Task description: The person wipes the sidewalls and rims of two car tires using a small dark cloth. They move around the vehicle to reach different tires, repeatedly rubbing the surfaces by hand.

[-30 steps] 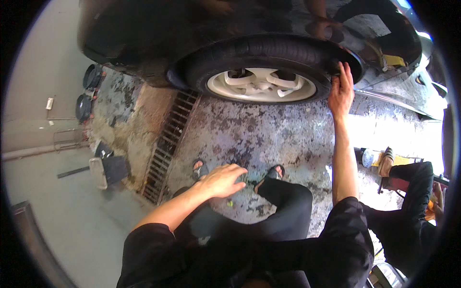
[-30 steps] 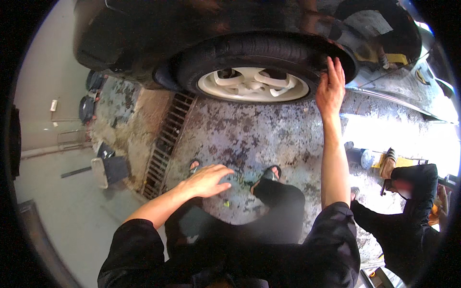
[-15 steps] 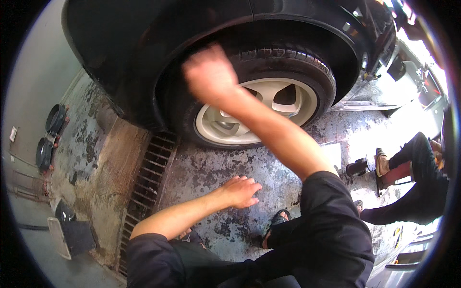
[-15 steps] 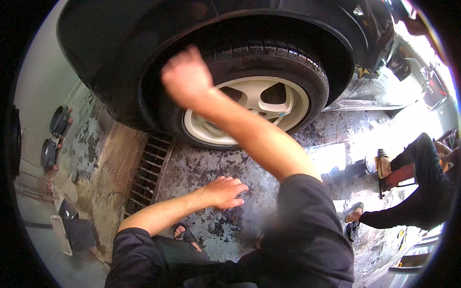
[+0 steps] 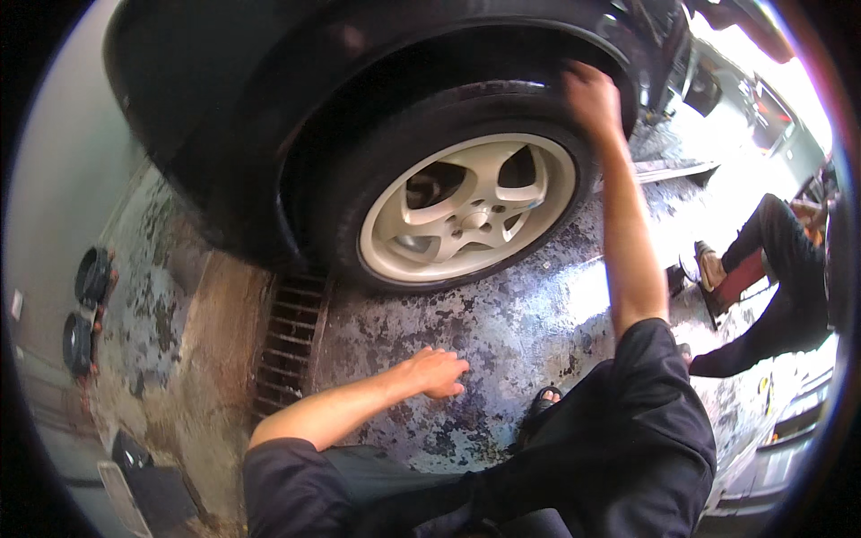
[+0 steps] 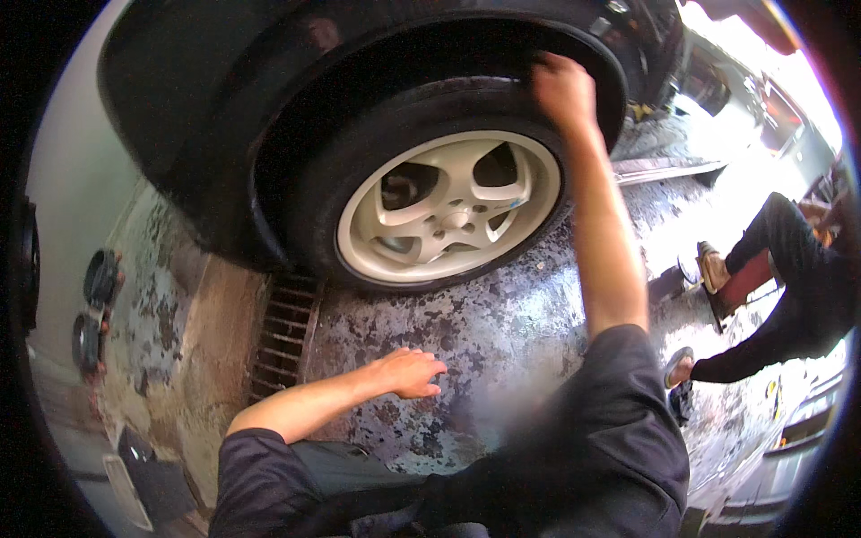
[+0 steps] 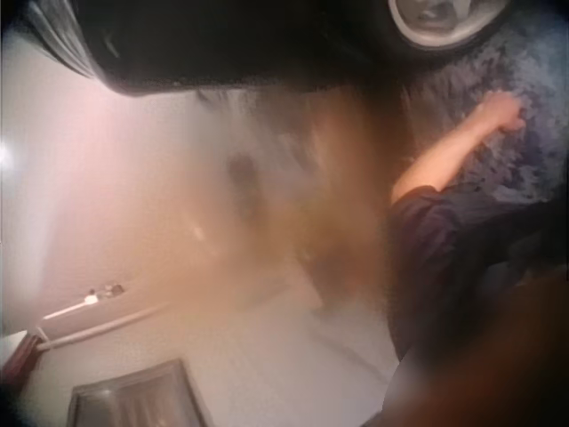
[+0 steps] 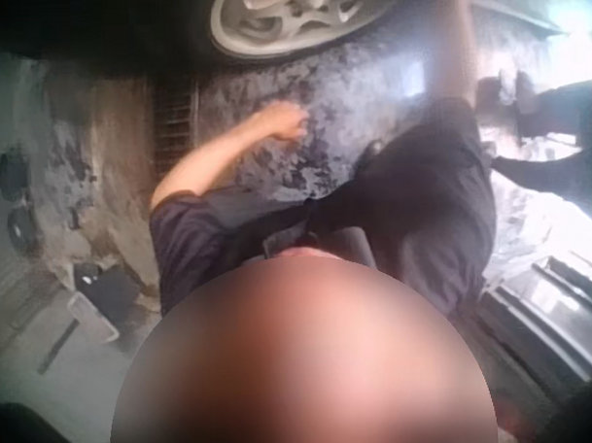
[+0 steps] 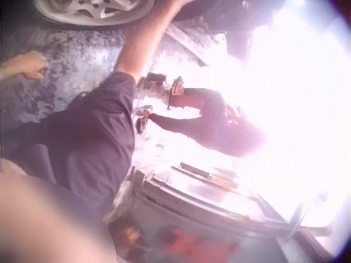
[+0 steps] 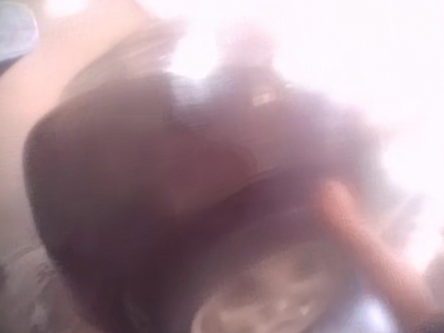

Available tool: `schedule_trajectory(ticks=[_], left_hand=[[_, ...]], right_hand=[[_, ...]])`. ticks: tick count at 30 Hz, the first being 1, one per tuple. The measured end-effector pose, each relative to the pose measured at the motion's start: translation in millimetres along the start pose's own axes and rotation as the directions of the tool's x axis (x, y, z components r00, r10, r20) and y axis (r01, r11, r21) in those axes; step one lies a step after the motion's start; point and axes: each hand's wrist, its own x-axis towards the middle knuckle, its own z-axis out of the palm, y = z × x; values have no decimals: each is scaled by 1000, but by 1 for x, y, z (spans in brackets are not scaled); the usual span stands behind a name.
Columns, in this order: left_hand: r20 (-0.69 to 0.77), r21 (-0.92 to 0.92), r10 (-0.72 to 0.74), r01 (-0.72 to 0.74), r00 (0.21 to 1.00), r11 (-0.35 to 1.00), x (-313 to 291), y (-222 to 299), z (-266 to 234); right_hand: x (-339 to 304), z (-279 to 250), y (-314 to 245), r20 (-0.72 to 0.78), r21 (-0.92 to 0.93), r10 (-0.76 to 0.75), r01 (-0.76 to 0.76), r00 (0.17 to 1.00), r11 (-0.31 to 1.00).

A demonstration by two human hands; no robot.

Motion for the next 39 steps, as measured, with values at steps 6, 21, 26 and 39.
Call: schedule_trajectory(ticks=[6,21,26,39], left_hand=[[6,36,18,-18,1000,999,28,-1,-11],[104,-2,-165,166,981,986,39,13,-76],[79,-64,-145,150,986,987,79,41,-89],[176,-117,-280,303,944,946,148,66,-61]], right_hand=[[-61,66,-168,374,86,-713,743,594,664],[-111,38,298,10,302,426,-409,905,861],[-73,20,186,-173,637,362,-176,916,750],[-233,91,323,35,646,684,-539,729,541]])
